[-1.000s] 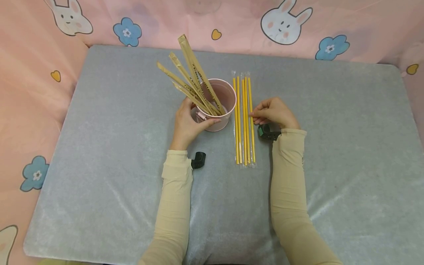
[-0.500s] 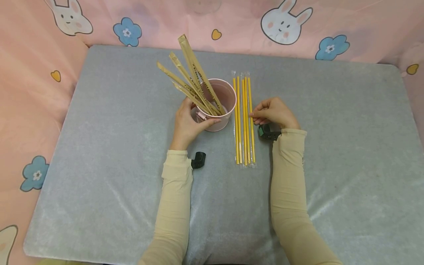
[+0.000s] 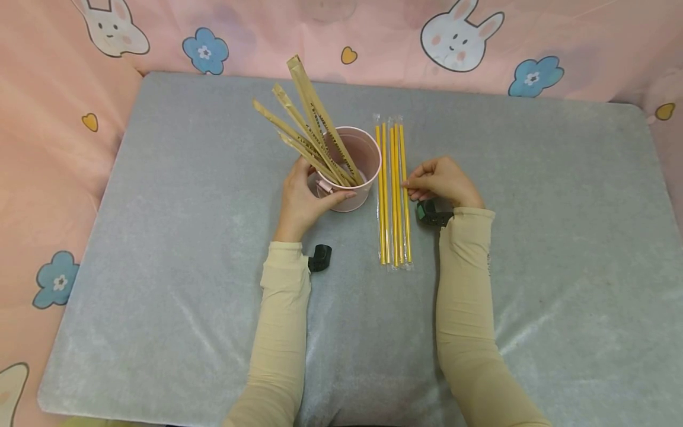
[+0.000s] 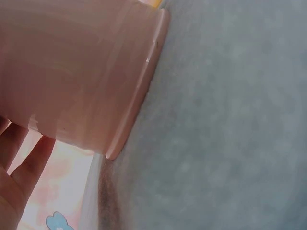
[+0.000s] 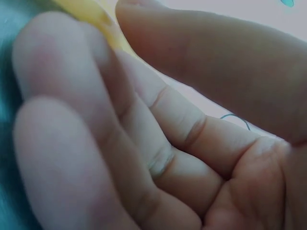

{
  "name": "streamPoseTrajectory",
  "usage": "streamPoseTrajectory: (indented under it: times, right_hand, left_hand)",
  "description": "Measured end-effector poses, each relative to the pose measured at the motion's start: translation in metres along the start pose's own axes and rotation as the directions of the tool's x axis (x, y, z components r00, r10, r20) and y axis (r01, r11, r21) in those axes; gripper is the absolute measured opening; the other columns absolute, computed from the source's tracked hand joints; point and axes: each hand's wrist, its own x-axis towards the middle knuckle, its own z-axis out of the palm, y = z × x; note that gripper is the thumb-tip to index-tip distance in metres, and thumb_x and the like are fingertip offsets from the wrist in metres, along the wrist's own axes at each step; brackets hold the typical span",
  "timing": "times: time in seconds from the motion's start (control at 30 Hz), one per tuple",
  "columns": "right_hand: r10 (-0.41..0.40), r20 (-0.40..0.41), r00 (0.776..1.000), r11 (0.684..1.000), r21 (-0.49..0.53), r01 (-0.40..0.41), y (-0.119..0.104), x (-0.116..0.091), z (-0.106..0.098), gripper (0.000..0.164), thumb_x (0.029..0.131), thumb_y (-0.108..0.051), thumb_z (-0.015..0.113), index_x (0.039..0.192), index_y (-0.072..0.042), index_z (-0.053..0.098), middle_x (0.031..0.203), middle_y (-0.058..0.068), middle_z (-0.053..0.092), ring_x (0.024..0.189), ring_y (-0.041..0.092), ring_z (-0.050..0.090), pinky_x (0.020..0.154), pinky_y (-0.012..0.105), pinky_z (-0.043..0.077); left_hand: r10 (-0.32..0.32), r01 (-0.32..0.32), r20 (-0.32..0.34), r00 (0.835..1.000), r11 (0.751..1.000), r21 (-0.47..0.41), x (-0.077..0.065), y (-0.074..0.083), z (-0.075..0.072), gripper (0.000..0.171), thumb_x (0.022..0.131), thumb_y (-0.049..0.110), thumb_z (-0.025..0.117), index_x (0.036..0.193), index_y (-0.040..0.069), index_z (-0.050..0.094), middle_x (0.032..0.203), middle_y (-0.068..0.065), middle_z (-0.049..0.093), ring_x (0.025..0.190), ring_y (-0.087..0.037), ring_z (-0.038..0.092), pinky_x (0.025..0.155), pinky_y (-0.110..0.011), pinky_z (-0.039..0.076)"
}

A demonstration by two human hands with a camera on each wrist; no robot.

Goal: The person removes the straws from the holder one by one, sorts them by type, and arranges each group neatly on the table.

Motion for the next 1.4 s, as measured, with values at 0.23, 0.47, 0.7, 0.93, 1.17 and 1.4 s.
streamPoseTrajectory:
  times: [0.23,0.47,0.7,0.93,1.17,1.4]
  right_hand:
    - [-0.012,-0.032,0.999,1.0,-0.013,0.011,-0.001,-0.001,0.0,0.027,0.087,-0.011,0.068,0.095,0.014,0.063,0.068,0.007,0.066,0.058,0.011,0.062,0.054,0.025,0.054]
    - [-0.022,-0.063,0.998,0.999,0.031,0.024,-0.004,-0.002,-0.001,0.023,0.087,-0.007,0.067,0.094,0.015,0.062,0.069,0.005,0.066,0.058,0.011,0.062,0.054,0.024,0.055]
    - [-0.038,-0.093,0.995,0.998,0.039,0.042,-0.007,-0.005,-0.001,0.023,0.087,-0.007,0.068,0.095,0.014,0.063,0.069,0.006,0.066,0.058,0.012,0.062,0.054,0.023,0.054]
    - [-0.078,-0.112,0.991,0.992,0.085,0.088,-0.012,-0.009,-0.001,0.022,0.085,-0.007,0.069,0.094,0.012,0.062,0.07,0.004,0.066,0.061,0.013,0.062,0.058,0.024,0.055]
    - [-0.164,-0.184,0.969,0.974,0.128,0.189,-0.024,-0.014,0.003,0.02,0.083,-0.009,0.071,0.095,0.007,0.064,0.075,0.003,0.067,0.069,0.017,0.065,0.065,0.025,0.054]
    - [-0.31,-0.357,0.881,0.877,0.25,0.41,-0.048,-0.024,0.016,0.011,0.084,0.002,0.066,0.093,0.008,0.066,0.079,0.004,0.066,0.071,0.015,0.065,0.064,0.022,0.054]
  left_hand:
    - [-0.001,0.001,0.002,1.0,1.0,-0.005,0.0,-0.001,0.0,0.075,0.061,0.017,0.09,0.124,0.001,0.053,0.119,-0.013,0.058,0.113,-0.024,0.053,0.096,-0.026,0.041]
    - [-0.005,0.005,0.0,1.0,1.0,-0.006,0.0,0.0,0.0,0.074,0.061,0.017,0.09,0.123,0.001,0.054,0.118,-0.013,0.059,0.112,-0.024,0.053,0.096,-0.025,0.041]
    - [0.002,-0.002,-0.002,1.0,1.0,-0.004,0.0,0.0,0.0,0.074,0.061,0.017,0.09,0.123,0.001,0.054,0.118,-0.013,0.058,0.113,-0.024,0.053,0.096,-0.025,0.041]
    - [0.007,-0.007,0.001,1.0,1.0,-0.012,0.0,0.001,0.0,0.075,0.061,0.017,0.09,0.124,0.001,0.053,0.119,-0.013,0.058,0.113,-0.024,0.052,0.097,-0.025,0.041]
    - [-0.002,0.002,0.006,1.0,1.0,-0.014,0.0,0.001,-0.001,0.076,0.061,0.017,0.09,0.126,0.002,0.053,0.12,-0.013,0.057,0.114,-0.023,0.052,0.097,-0.026,0.041]
    - [-0.009,0.009,0.009,1.0,1.0,-0.018,0.0,0.002,-0.001,0.074,0.062,0.017,0.089,0.124,0.002,0.053,0.119,-0.013,0.057,0.114,-0.023,0.052,0.098,-0.026,0.04]
